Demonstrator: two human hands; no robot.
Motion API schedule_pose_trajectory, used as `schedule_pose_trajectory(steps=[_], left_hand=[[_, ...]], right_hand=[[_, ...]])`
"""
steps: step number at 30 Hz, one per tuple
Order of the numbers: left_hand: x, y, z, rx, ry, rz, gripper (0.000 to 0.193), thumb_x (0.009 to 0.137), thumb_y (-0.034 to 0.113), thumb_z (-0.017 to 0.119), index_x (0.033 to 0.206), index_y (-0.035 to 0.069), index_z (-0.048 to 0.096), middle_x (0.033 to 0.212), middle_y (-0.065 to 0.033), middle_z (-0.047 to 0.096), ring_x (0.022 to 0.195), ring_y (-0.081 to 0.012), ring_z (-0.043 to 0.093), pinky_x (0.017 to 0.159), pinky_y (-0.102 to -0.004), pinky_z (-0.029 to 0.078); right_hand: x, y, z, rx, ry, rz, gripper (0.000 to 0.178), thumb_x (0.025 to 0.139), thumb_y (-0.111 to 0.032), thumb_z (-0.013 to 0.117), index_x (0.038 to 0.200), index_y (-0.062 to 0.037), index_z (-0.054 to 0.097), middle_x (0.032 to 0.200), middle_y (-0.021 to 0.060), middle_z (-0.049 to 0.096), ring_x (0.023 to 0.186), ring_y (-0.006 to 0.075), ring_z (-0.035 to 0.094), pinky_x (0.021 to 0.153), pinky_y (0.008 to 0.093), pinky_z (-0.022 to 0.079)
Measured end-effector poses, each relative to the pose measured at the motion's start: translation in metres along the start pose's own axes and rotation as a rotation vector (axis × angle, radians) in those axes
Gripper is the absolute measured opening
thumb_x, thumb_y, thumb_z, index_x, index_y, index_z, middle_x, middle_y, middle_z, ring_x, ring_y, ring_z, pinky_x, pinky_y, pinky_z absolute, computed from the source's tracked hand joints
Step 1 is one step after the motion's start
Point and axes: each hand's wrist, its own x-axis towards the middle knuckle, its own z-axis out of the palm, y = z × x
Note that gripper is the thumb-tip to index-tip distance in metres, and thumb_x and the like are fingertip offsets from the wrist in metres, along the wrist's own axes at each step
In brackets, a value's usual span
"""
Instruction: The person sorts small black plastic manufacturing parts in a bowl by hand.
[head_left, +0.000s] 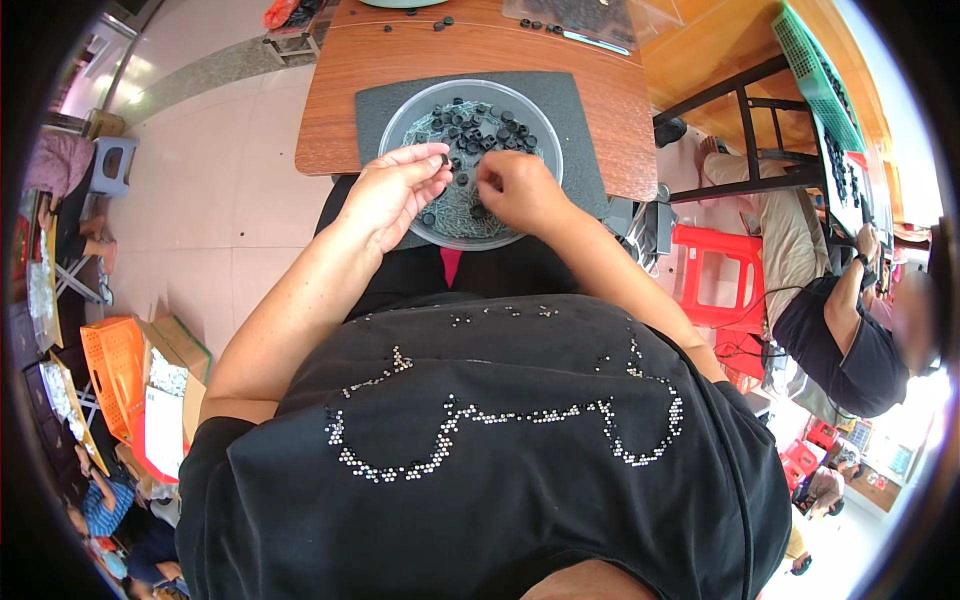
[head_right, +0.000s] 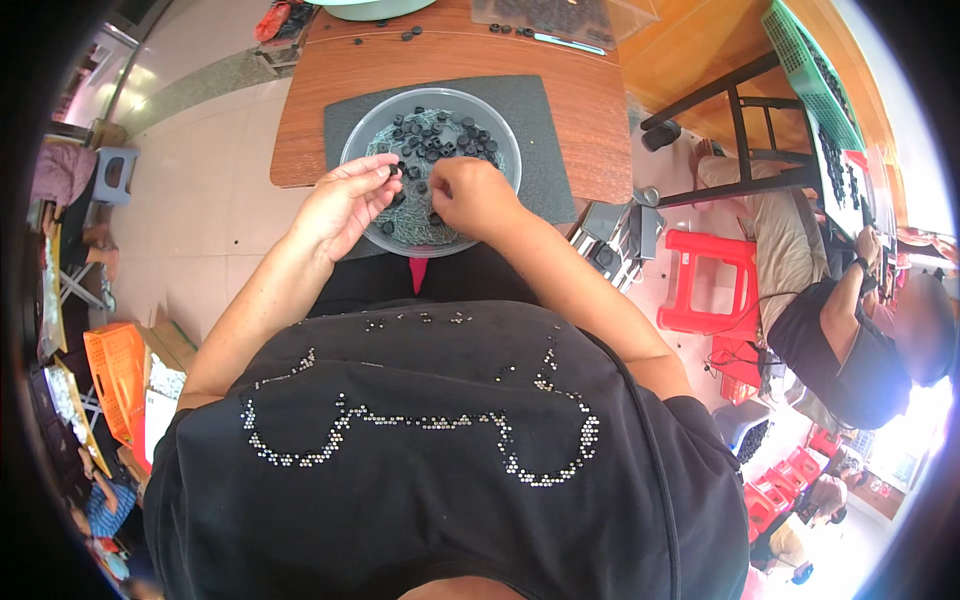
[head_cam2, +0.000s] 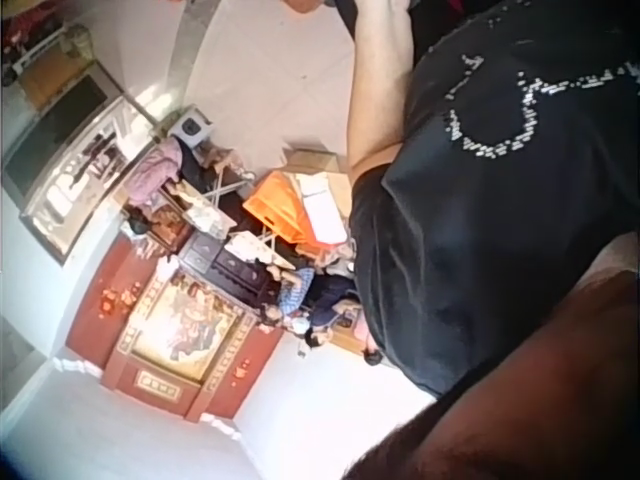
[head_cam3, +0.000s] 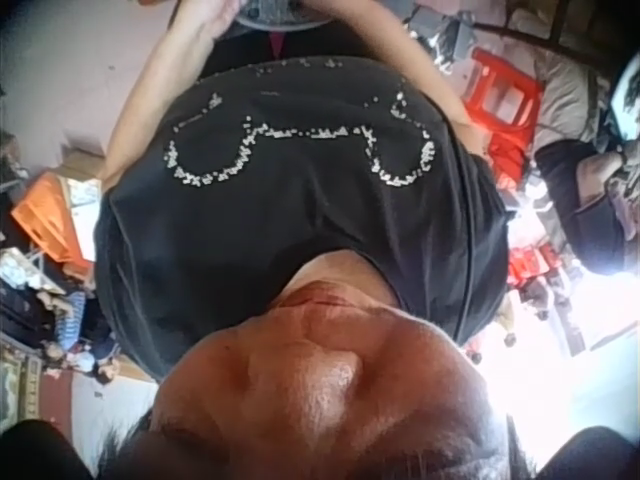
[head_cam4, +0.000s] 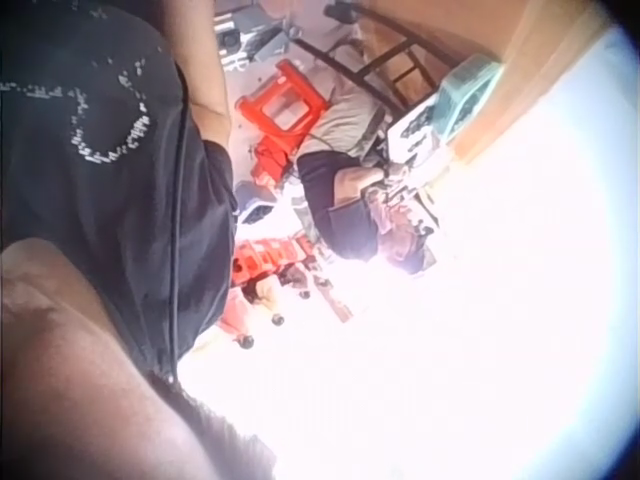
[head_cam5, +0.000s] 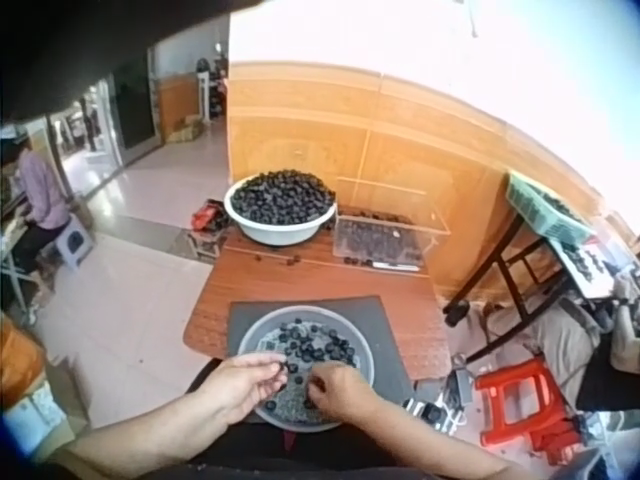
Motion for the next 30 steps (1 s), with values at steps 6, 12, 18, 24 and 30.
schedule_pose_trajectory(steps=[6, 12, 18, 24, 30], left_hand=[[-0.004, 0.001, 0.006, -0.127, -0.137, -0.104, 0.028, 0.09, 0.008, 0.057, 0.115, -0.005, 0.055, 0.097, -0.0095, 0.063, 0.084, -0.0134, 0.062, 0.077, -0.0222, 0.053], [-0.011, 0.003, 0.018, -0.163, -0.194, -0.111, 0.027, 0.091, 0.006, 0.056, 0.115, -0.005, 0.054, 0.099, -0.0098, 0.062, 0.086, -0.0134, 0.061, 0.078, -0.0229, 0.052], [-0.019, 0.004, 0.027, -0.139, -0.213, -0.108, 0.028, 0.091, 0.006, 0.056, 0.116, -0.006, 0.053, 0.098, -0.0077, 0.061, 0.087, -0.0127, 0.062, 0.08, -0.022, 0.053], [-0.021, 0.003, 0.028, -0.166, -0.191, -0.102, 0.028, 0.091, 0.007, 0.056, 0.115, -0.006, 0.053, 0.099, -0.0082, 0.062, 0.086, -0.0127, 0.062, 0.079, -0.0215, 0.053], [-0.021, 0.0, 0.025, -0.148, -0.171, -0.079, 0.024, 0.09, 0.006, 0.056, 0.112, -0.006, 0.057, 0.1, -0.0094, 0.063, 0.087, -0.0128, 0.061, 0.082, -0.023, 0.052]], right_hand=[[0.003, -0.008, -0.012, 0.755, 0.111, 0.13, 0.009, 0.086, -0.002, 0.059, 0.094, 0.0008, 0.063, 0.084, 0.0013, 0.066, 0.077, 0.0068, 0.06, 0.067, 0.0209, 0.047], [-0.003, -0.03, -0.024, 1.02, 0.124, 0.188, 0.007, 0.085, -0.004, 0.065, 0.092, -0.0027, 0.064, 0.084, 0.0006, 0.066, 0.074, 0.005, 0.058, 0.066, 0.0204, 0.046], [-0.004, -0.031, -0.02, 0.995, 0.165, 0.051, 0.003, 0.085, -0.004, 0.064, 0.088, -0.0025, 0.062, 0.08, 0.0003, 0.064, 0.073, 0.0055, 0.058, 0.065, 0.0205, 0.046], [-0.008, -0.031, -0.021, 0.841, 0.176, 0.055, 0.005, 0.085, -0.005, 0.065, 0.085, -0.0013, 0.062, 0.079, 0.0, 0.064, 0.072, 0.0045, 0.057, 0.063, 0.0218, 0.047], [-0.01, -0.045, -0.027, 0.305, 0.25, -0.186, 0.006, 0.08, 0.002, 0.066, 0.085, -0.0012, 0.064, 0.078, 0.0052, 0.063, 0.069, 0.0117, 0.059, 0.061, 0.0234, 0.047]])
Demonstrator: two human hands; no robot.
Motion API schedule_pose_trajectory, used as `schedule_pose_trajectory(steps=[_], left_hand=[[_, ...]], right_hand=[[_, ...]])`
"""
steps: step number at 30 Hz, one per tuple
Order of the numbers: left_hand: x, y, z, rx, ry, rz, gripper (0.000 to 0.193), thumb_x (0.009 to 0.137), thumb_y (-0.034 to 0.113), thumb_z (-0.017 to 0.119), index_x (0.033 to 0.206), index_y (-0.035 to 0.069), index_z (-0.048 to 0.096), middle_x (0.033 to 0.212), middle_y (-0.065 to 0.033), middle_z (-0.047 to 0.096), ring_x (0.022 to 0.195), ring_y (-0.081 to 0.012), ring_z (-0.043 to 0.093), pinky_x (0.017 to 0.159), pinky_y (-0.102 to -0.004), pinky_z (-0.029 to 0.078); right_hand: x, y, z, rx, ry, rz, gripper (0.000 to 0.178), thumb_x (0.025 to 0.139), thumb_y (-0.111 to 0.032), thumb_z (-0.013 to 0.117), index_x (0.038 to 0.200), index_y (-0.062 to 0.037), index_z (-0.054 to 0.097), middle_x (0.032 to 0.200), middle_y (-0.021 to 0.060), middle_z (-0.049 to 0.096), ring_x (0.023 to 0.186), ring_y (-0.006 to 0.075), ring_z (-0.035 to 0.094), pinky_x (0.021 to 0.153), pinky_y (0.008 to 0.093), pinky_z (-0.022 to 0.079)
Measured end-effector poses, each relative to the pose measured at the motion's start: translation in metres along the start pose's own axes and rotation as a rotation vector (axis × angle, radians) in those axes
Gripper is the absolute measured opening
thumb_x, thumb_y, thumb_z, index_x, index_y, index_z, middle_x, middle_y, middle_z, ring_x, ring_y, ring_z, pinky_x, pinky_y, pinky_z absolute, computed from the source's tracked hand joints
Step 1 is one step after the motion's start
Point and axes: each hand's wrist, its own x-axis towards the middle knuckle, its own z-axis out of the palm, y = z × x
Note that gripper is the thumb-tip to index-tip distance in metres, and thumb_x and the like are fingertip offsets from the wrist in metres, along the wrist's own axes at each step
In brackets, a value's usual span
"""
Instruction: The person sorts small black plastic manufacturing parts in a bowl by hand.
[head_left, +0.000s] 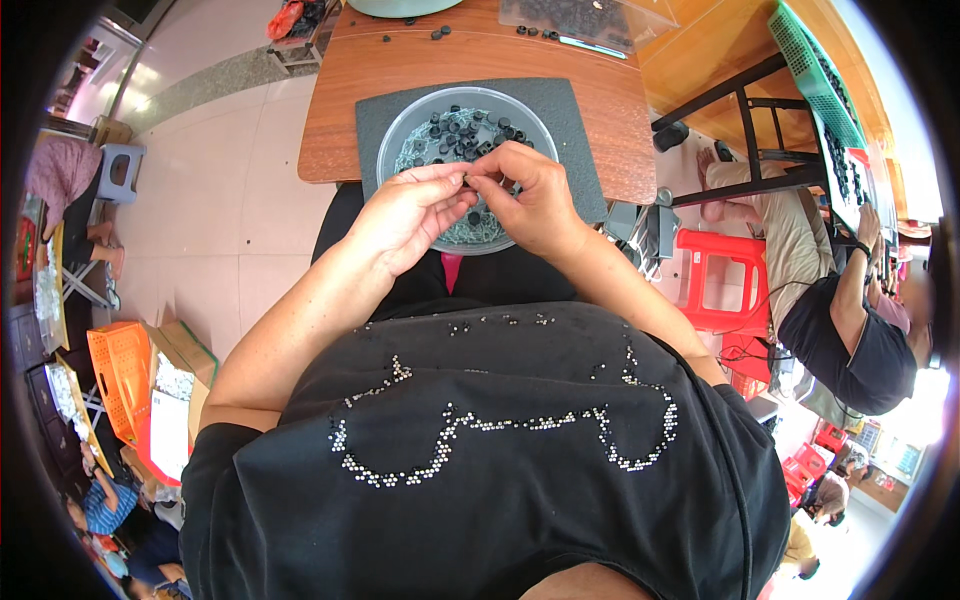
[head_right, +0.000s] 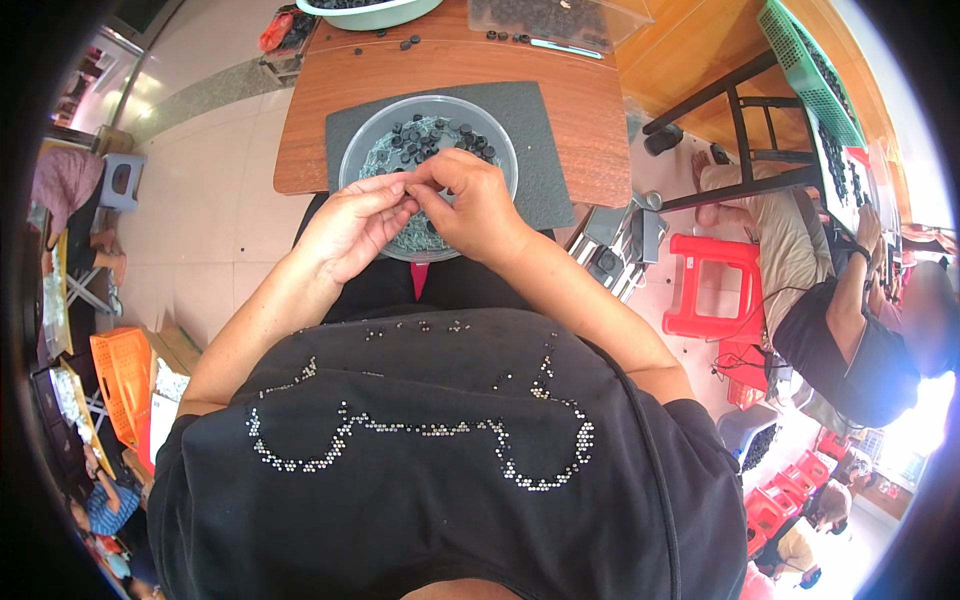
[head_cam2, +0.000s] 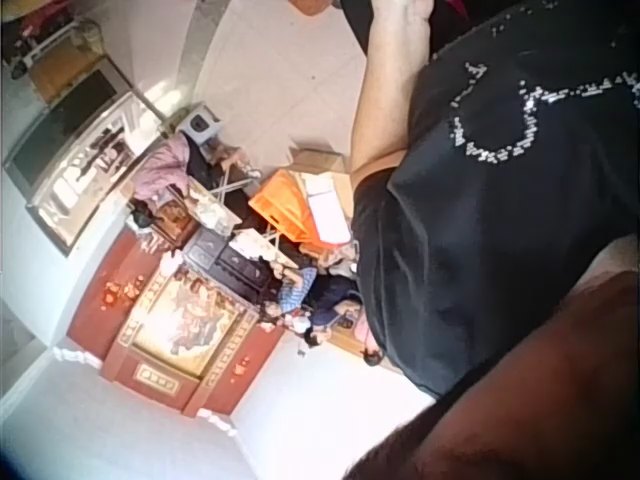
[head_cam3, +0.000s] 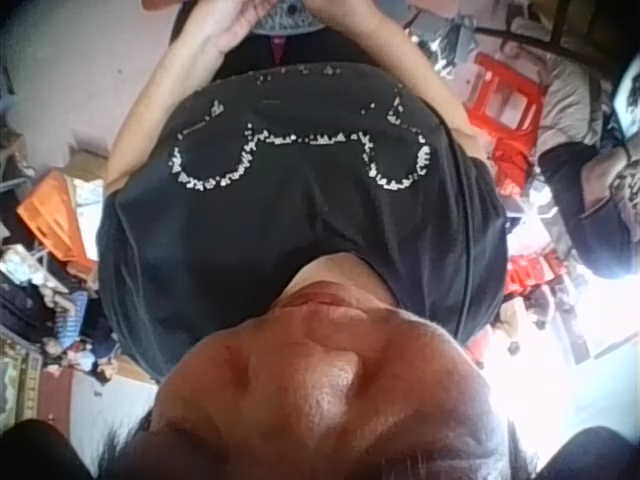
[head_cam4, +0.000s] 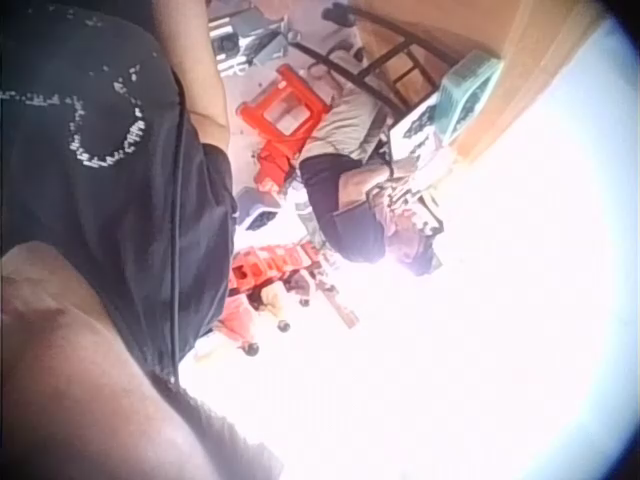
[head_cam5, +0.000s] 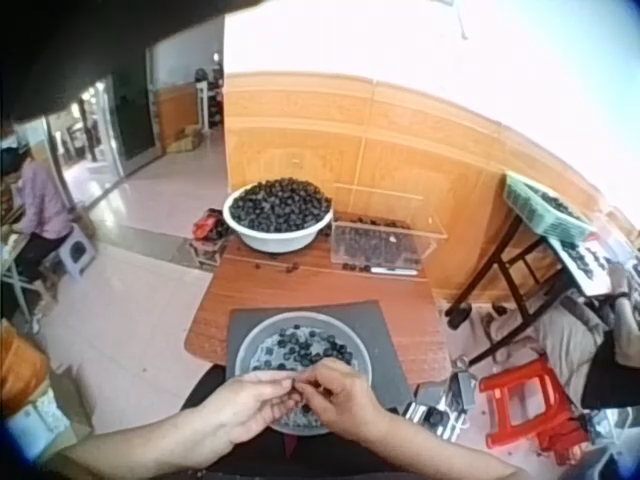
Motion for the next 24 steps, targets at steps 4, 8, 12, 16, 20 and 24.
schedule_pose_trajectory(steps=[4, 8, 12, 16, 20, 24], left_hand=[[-0.002, 0.001, 0.004, 0.071, 0.037, 0.013, 0.024, 0.091, 0.004, 0.054, 0.112, -0.007, 0.056, 0.098, -0.01, 0.062, 0.086, -0.0142, 0.061, 0.08, -0.0243, 0.053], [0.001, 0.001, -0.002, 0.094, 0.039, 0.019, 0.025, 0.092, 0.007, 0.052, 0.114, -0.005, 0.056, 0.098, -0.0105, 0.062, 0.087, -0.0156, 0.061, 0.08, -0.026, 0.052], [0.003, 0.011, 0.005, 0.126, 0.044, 0.056, 0.03, 0.092, 0.01, 0.052, 0.119, -0.001, 0.054, 0.101, -0.0097, 0.062, 0.091, -0.0175, 0.062, 0.081, -0.0289, 0.051], [0.011, 0.004, 0.007, 0.018, -0.056, -0.007, 0.034, 0.094, 0.013, 0.051, 0.126, 0.003, 0.05, 0.108, -0.0083, 0.062, 0.094, -0.0182, 0.062, 0.082, -0.0291, 0.05], [0.009, 0.005, 0.014, 0.001, 0.017, -0.073, 0.03, 0.094, 0.015, 0.051, 0.122, 0.004, 0.054, 0.105, -0.0078, 0.063, 0.093, -0.0189, 0.062, 0.08, -0.0302, 0.051], [0.034, -0.002, -0.018, 0.795, 0.094, 0.254, 0.02, 0.09, 0.014, 0.058, 0.108, 0.006, 0.063, 0.089, -0.006, 0.067, 0.079, -0.0143, 0.062, 0.074, -0.0283, 0.049]], right_hand=[[-0.002, 0.01, 0.004, 0.034, 0.034, -0.08, 0.009, 0.076, 0.003, 0.068, 0.083, -0.0017, 0.067, 0.076, 0.0076, 0.061, 0.069, 0.0152, 0.059, 0.058, 0.0258, 0.046], [-0.001, 0.012, 0.004, 0.025, -0.016, -0.155, 0.015, 0.077, 0.003, 0.067, 0.091, -0.0025, 0.068, 0.083, 0.0066, 0.062, 0.077, 0.0148, 0.059, 0.061, 0.0261, 0.046], [0.003, 0.013, 0.003, 0.245, 0.042, 0.098, 0.021, 0.076, -0.001, 0.068, 0.097, -0.0048, 0.069, 0.084, 0.0065, 0.063, 0.079, 0.0164, 0.06, 0.065, 0.0268, 0.047], [-0.002, 0.026, 0.008, 0.365, 0.018, 0.099, 0.021, 0.079, -0.003, 0.067, 0.101, -0.0043, 0.068, 0.089, 0.0044, 0.065, 0.081, 0.0117, 0.059, 0.066, 0.0245, 0.046], [-0.001, 0.024, 0.006, 0.58, 0.085, 0.259, 0.015, 0.082, -0.003, 0.066, 0.097, -0.0023, 0.066, 0.088, 0.004, 0.067, 0.078, 0.0096, 0.06, 0.066, 0.0223, 0.047], [0.005, 0.025, -0.008, 0.696, 0.124, 0.368, 0.011, 0.083, -0.002, 0.066, 0.094, -0.0013, 0.064, 0.088, 0.0036, 0.067, 0.076, 0.0067, 0.06, 0.064, 0.02, 0.047]])
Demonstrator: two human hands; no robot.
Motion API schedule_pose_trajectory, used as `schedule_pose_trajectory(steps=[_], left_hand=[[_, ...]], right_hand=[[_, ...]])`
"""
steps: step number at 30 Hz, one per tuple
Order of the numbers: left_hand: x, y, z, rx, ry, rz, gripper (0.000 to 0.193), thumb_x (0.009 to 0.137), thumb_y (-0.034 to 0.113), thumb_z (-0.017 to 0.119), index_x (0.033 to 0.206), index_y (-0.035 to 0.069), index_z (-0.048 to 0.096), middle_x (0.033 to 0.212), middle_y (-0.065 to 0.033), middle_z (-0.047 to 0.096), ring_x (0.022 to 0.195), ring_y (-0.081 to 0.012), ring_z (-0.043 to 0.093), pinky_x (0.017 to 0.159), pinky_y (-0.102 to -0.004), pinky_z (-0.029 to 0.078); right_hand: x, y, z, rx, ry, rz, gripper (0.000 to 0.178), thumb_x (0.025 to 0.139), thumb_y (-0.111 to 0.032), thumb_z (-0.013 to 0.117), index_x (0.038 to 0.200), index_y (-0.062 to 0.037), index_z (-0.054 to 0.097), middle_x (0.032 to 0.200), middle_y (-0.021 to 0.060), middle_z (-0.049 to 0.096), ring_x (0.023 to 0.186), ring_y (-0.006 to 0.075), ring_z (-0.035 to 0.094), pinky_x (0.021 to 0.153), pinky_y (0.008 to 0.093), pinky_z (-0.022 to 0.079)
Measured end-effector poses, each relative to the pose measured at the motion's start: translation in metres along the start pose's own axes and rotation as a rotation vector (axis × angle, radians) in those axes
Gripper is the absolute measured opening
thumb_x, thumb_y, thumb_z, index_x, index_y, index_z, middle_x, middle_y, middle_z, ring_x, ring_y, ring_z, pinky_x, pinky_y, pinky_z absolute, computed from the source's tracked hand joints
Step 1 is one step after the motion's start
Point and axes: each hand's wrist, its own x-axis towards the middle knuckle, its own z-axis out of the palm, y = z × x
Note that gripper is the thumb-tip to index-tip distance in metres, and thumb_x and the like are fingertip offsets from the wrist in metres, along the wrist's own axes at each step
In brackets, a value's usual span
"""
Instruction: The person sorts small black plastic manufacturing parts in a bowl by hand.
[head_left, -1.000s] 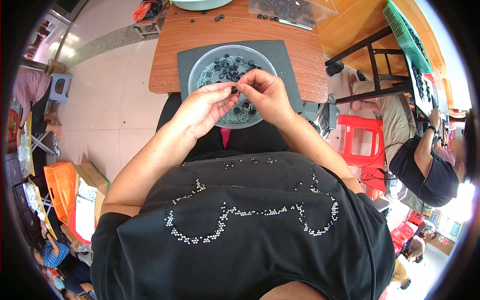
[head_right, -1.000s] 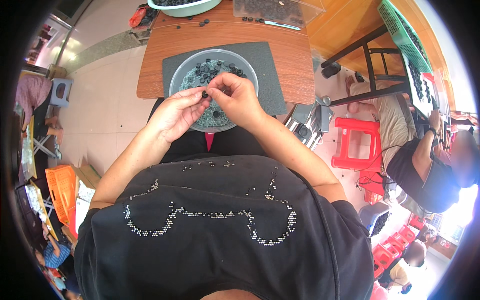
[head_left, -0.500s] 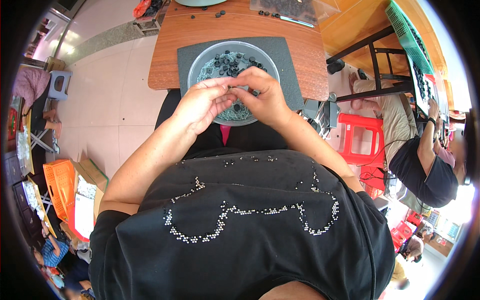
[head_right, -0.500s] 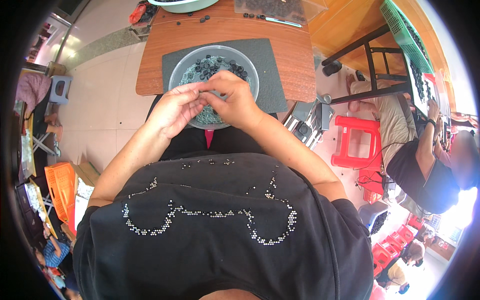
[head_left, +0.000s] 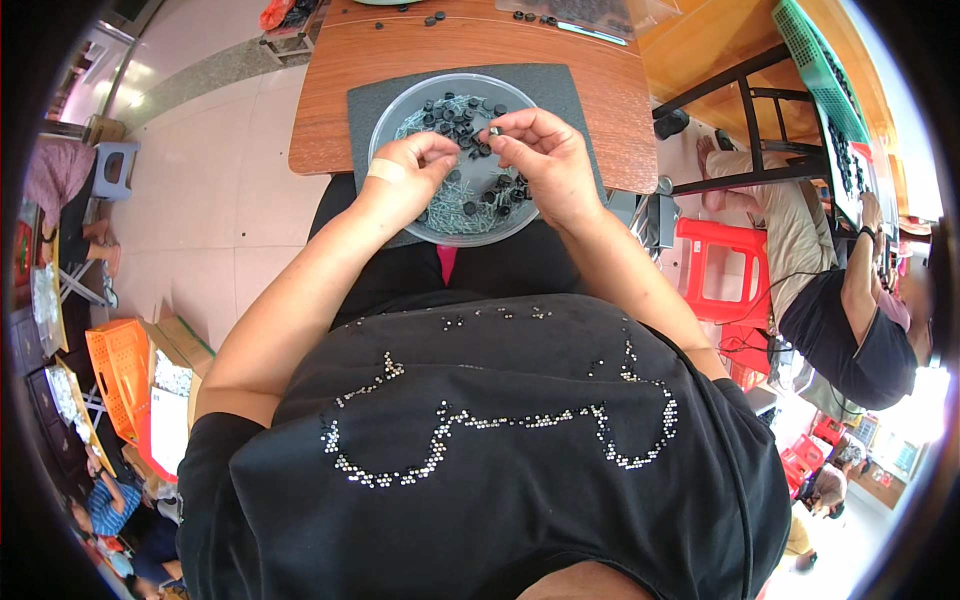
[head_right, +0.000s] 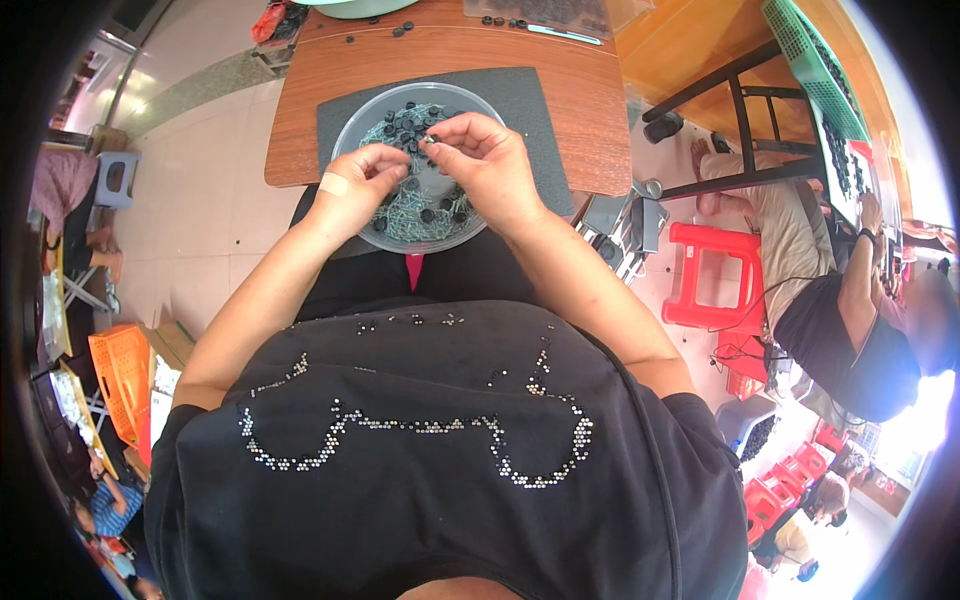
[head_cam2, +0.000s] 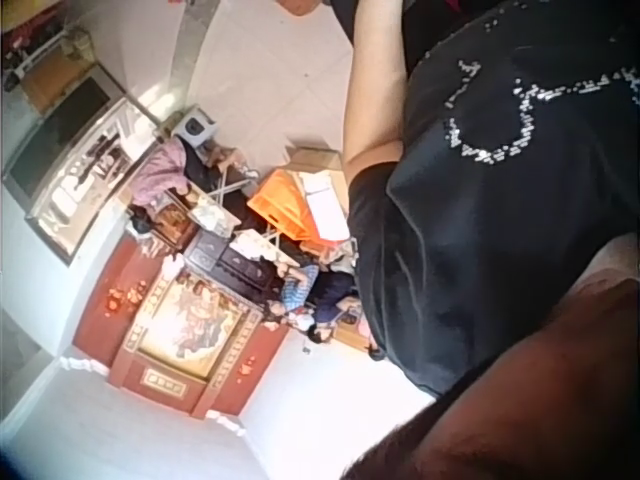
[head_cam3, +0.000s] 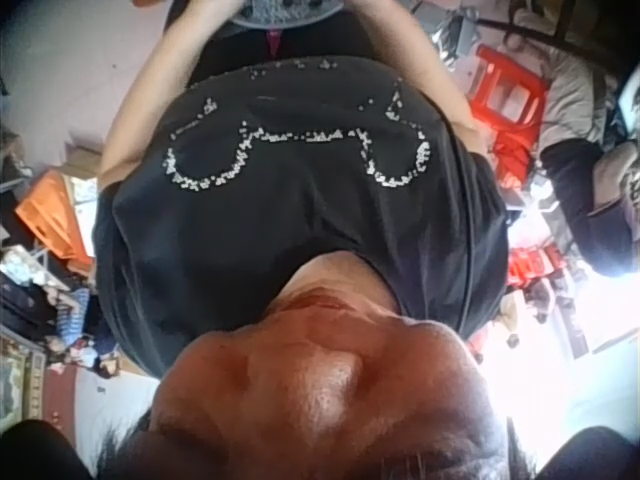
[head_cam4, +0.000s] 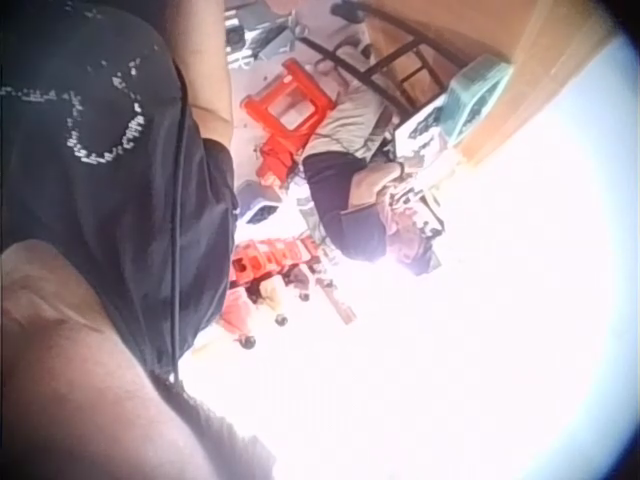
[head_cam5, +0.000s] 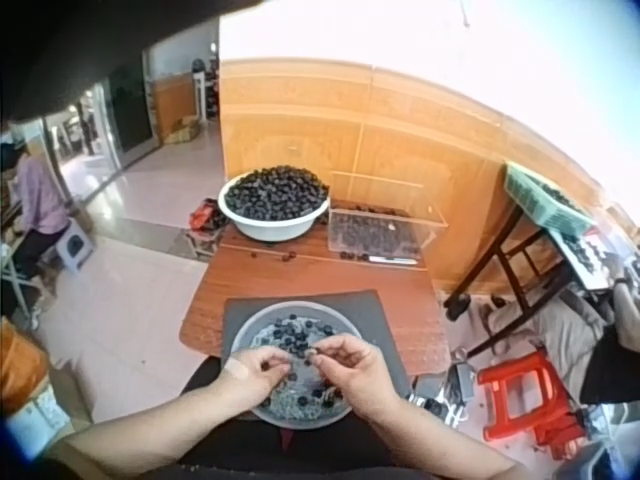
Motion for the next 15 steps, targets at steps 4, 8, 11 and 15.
schedule_pose_trajectory(steps=[4, 8, 11, 15], left_hand=[[0.009, -0.017, -0.002, 0.759, 0.01, 0.244, 0.022, 0.08, 0.011, 0.067, 0.1, 0.005, 0.065, 0.086, -0.0132, 0.065, 0.079, -0.021, 0.063, 0.073, -0.031, 0.05], [0.013, -0.022, 0.007, 0.979, 0.001, 0.303, 0.017, 0.08, 0.013, 0.065, 0.095, 0.004, 0.065, 0.09, -0.0145, 0.064, 0.087, -0.0304, 0.062, 0.077, -0.0379, 0.05], [0.014, -0.021, 0.006, 0.979, -0.022, 0.259, 0.017, 0.08, 0.013, 0.065, 0.095, 0.004, 0.065, 0.089, -0.0149, 0.063, 0.087, -0.0318, 0.062, 0.077, -0.039, 0.05], [0.016, -0.013, 0.003, 0.887, 0.036, 0.265, 0.018, 0.079, 0.011, 0.067, 0.095, 0.003, 0.064, 0.088, -0.015, 0.063, 0.083, -0.0297, 0.063, 0.074, -0.0365, 0.05]], right_hand=[[0.001, -0.002, -0.011, -0.091, -0.017, 0.025, 0.013, 0.084, -0.001, 0.065, 0.096, -0.0033, 0.062, 0.087, 0.0032, 0.066, 0.077, 0.0059, 0.06, 0.063, 0.019, 0.047], [0.002, 0.0, -0.01, -0.145, 0.025, 0.001, 0.011, 0.082, -0.001, 0.068, 0.09, -0.0016, 0.061, 0.081, 0.0027, 0.065, 0.073, 0.0053, 0.059, 0.063, 0.0195, 0.047], [0.003, 0.003, -0.013, -0.241, 0.028, -0.013, 0.009, 0.081, -0.001, 0.068, 0.087, -0.0016, 0.061, 0.078, 0.0019, 0.065, 0.073, 0.0047, 0.059, 0.064, 0.0204, 0.048], [0.009, 0.004, -0.022, -0.155, 0.069, -0.018, 0.007, 0.083, -0.005, 0.068, 0.086, -0.0027, 0.062, 0.075, 0.0013, 0.065, 0.068, 0.0046, 0.058, 0.059, 0.019, 0.046]])
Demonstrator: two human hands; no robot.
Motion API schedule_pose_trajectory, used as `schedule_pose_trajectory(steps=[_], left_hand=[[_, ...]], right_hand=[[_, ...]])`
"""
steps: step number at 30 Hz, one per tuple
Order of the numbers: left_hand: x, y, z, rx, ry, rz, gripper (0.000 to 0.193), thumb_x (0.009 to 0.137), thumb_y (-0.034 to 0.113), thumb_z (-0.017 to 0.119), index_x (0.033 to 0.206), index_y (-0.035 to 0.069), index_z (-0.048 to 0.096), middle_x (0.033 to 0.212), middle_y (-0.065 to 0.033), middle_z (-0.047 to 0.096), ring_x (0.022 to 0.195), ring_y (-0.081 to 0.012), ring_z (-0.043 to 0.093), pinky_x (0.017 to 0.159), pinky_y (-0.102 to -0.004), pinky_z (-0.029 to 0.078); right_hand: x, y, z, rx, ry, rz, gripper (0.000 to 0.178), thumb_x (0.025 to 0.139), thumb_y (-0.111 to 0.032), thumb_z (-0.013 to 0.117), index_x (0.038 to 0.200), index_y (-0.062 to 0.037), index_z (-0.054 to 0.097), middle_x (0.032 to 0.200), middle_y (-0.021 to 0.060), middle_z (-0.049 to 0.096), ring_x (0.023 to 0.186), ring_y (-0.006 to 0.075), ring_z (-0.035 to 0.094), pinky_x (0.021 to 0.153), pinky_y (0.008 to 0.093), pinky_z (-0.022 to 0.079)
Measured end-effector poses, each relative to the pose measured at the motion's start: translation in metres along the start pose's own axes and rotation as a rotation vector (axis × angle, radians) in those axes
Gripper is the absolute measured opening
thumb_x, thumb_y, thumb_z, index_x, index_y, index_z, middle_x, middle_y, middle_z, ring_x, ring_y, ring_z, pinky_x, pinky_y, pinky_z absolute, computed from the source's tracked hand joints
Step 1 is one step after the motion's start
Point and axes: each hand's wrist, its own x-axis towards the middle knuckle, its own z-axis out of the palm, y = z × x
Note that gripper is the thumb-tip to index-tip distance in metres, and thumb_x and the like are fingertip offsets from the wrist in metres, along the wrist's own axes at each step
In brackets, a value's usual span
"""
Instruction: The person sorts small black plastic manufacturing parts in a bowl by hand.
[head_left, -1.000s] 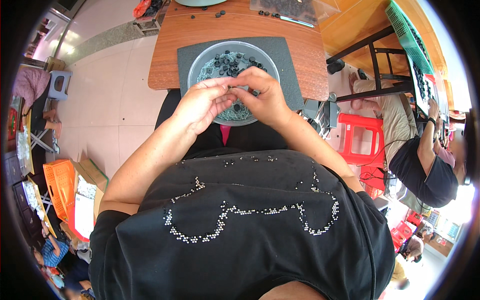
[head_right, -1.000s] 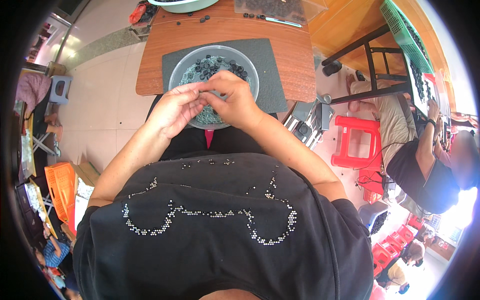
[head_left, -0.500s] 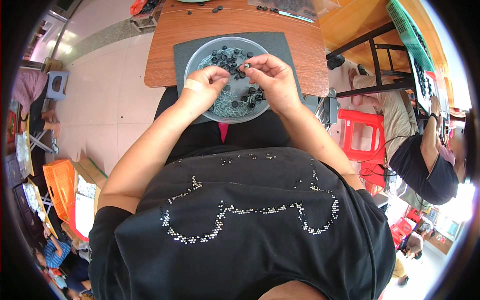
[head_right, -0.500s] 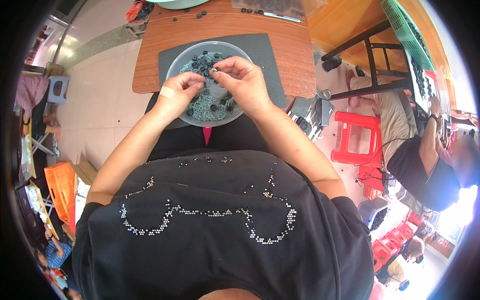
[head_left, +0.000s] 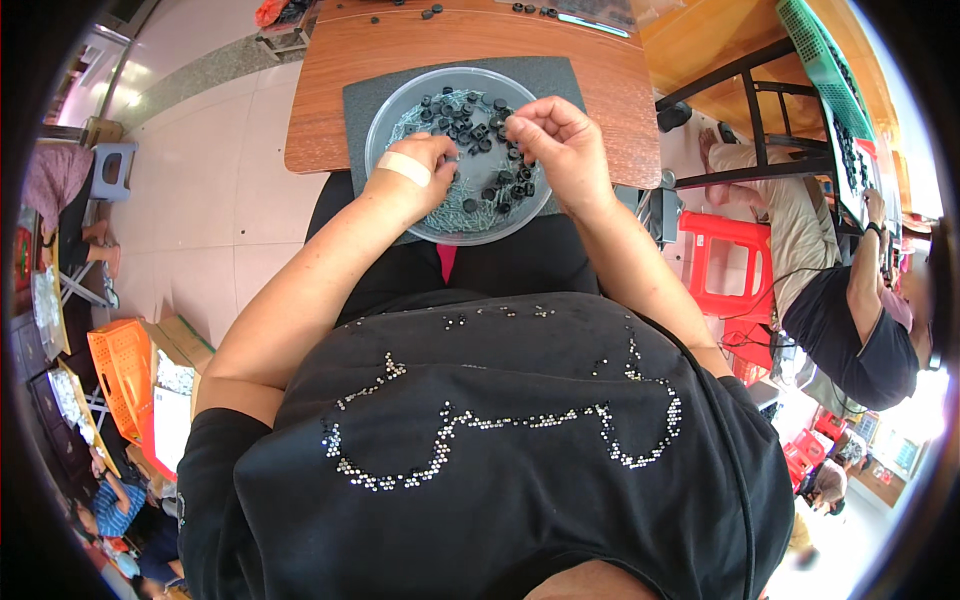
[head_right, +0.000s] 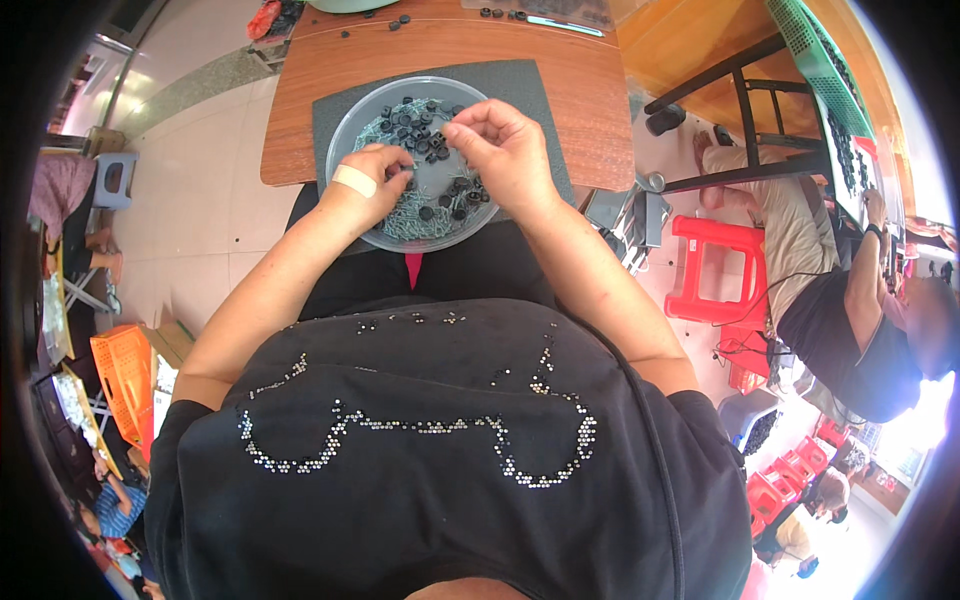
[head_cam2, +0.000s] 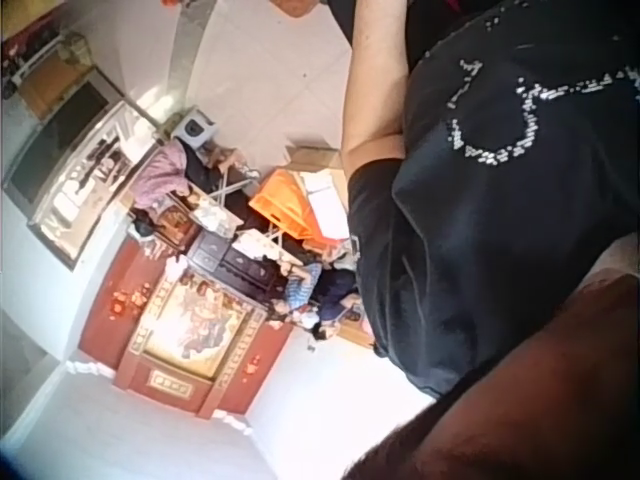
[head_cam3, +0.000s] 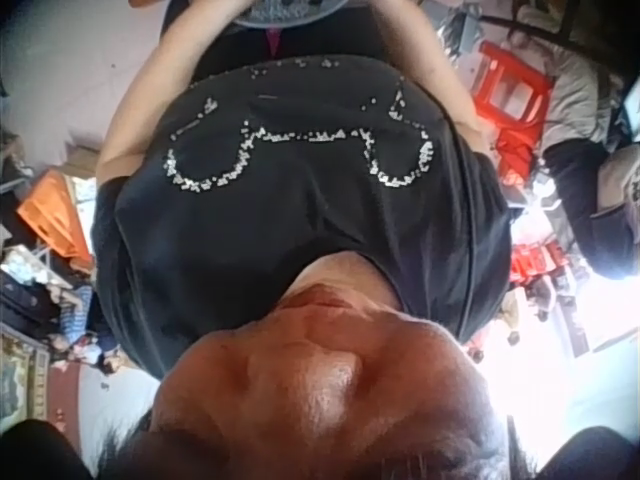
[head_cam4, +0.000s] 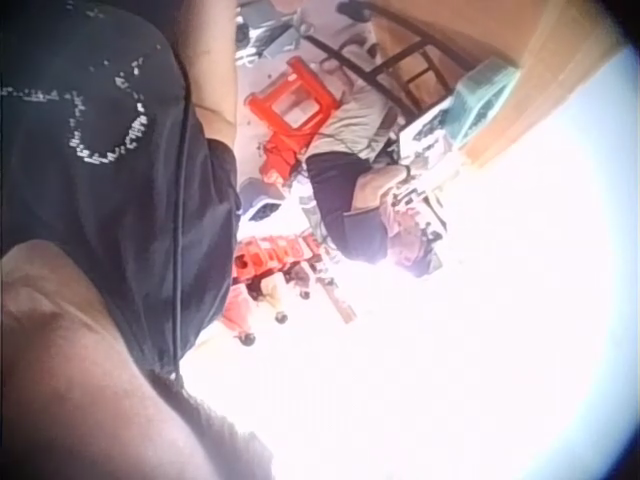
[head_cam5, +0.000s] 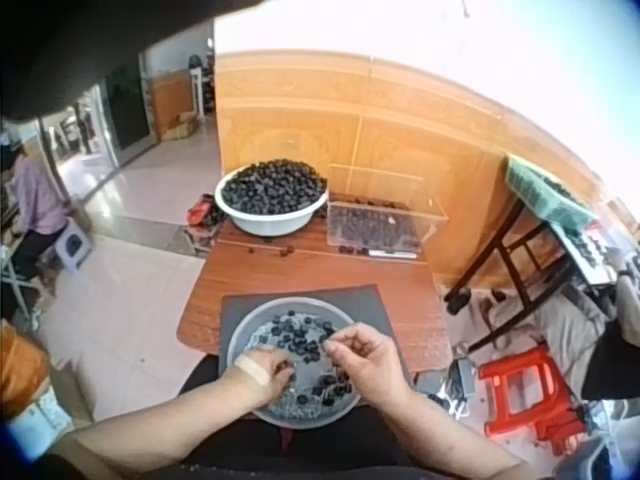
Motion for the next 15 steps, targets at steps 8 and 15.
schedule_pose_trajectory(steps=[8, 15], left_hand=[[0.033, 0.0, 0.01, 0.133, 0.119, 0.088, 0.021, 0.08, 0.013, 0.065, 0.1, 0.007, 0.062, 0.094, -0.0145, 0.062, 0.092, -0.0332, 0.06, 0.08, -0.0406, 0.049], [0.034, 0.008, 0.015, 0.23, 0.032, 0.043, 0.017, 0.081, 0.014, 0.064, 0.096, 0.007, 0.058, 0.094, -0.0136, 0.062, 0.093, -0.0333, 0.06, 0.081, -0.0412, 0.049]], right_hand=[[0.001, 0.001, -0.005, 0.165, 0.103, 0.085, 0.009, 0.088, -0.013, 0.063, 0.091, -0.0038, 0.062, 0.077, 0.0012, 0.063, 0.068, 0.0059, 0.056, 0.06, 0.0191, 0.044], [0.001, 0.004, -0.006, 0.153, 0.037, 0.052, 0.011, 0.084, -0.004, 0.064, 0.095, -0.0025, 0.061, 0.081, 0.0007, 0.063, 0.071, 0.0059, 0.056, 0.063, 0.0199, 0.045]])
